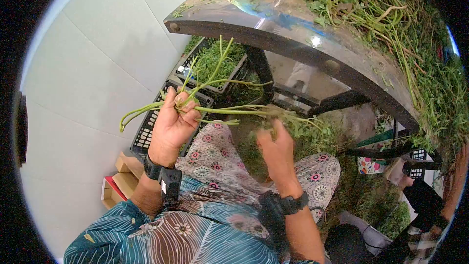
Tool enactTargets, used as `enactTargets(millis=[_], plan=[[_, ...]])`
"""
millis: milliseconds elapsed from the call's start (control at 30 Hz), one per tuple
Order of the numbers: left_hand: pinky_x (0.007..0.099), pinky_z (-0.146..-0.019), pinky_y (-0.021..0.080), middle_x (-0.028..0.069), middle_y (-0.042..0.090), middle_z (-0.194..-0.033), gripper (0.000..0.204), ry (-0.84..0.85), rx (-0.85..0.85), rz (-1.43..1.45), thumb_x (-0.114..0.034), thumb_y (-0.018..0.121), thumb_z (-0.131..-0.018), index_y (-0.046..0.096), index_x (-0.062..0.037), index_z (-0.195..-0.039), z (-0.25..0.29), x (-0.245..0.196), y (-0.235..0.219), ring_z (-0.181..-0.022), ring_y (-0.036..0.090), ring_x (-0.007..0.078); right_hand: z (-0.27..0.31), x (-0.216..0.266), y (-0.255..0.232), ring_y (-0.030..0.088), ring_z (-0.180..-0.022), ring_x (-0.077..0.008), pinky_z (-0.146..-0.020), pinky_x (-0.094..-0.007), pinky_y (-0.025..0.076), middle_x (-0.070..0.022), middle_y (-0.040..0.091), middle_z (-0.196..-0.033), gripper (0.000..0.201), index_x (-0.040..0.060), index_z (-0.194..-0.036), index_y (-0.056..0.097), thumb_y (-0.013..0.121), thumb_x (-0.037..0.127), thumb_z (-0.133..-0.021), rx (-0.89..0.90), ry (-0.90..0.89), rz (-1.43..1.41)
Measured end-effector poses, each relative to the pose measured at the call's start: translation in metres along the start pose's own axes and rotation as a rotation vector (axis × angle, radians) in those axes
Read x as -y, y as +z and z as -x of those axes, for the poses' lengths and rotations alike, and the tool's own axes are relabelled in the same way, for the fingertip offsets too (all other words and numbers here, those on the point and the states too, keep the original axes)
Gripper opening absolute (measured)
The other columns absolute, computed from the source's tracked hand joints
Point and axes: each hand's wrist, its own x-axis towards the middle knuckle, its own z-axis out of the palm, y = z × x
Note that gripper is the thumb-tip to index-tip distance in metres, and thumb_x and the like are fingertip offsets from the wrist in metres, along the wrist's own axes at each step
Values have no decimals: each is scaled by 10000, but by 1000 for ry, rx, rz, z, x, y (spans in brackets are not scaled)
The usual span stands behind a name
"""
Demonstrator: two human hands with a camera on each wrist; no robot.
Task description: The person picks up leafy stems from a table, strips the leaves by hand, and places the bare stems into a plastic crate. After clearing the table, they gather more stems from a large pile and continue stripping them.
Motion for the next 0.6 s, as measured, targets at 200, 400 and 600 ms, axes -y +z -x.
enactTargets(millis=[200,400,600], plan=[[239,-439,312,-17,369,-616,383,-32,16,-17,-420,391,-926,414,-100,-716,2,3,2,-561,366,120,-3,-5,2,487,-627,-119,-564,-276,400,-48,556,-708,369,-74,-1052,567,534,202,-809,-15,-86,151],[245,-465,335,-39,425,-651,280,-99,163,41,-412,405,-917,453,-138,-890,-6,-5,-15,-564,392,117,-4,-8,0,502,-618,-138,-566,-283,398,-54,566,-694,300,-56,-964,598,532,179,-790,2,10,113],[226,-450,297,-36,378,-627,351,-75,-17,-39,-408,430,-913,417,-112,-725,2,6,2,-550,350,93,-6,-12,-11,445,-573,-114,-520,-255,343,-24,523,-642,217,-38,-860,602,529,140,-759,50,149,-62]])
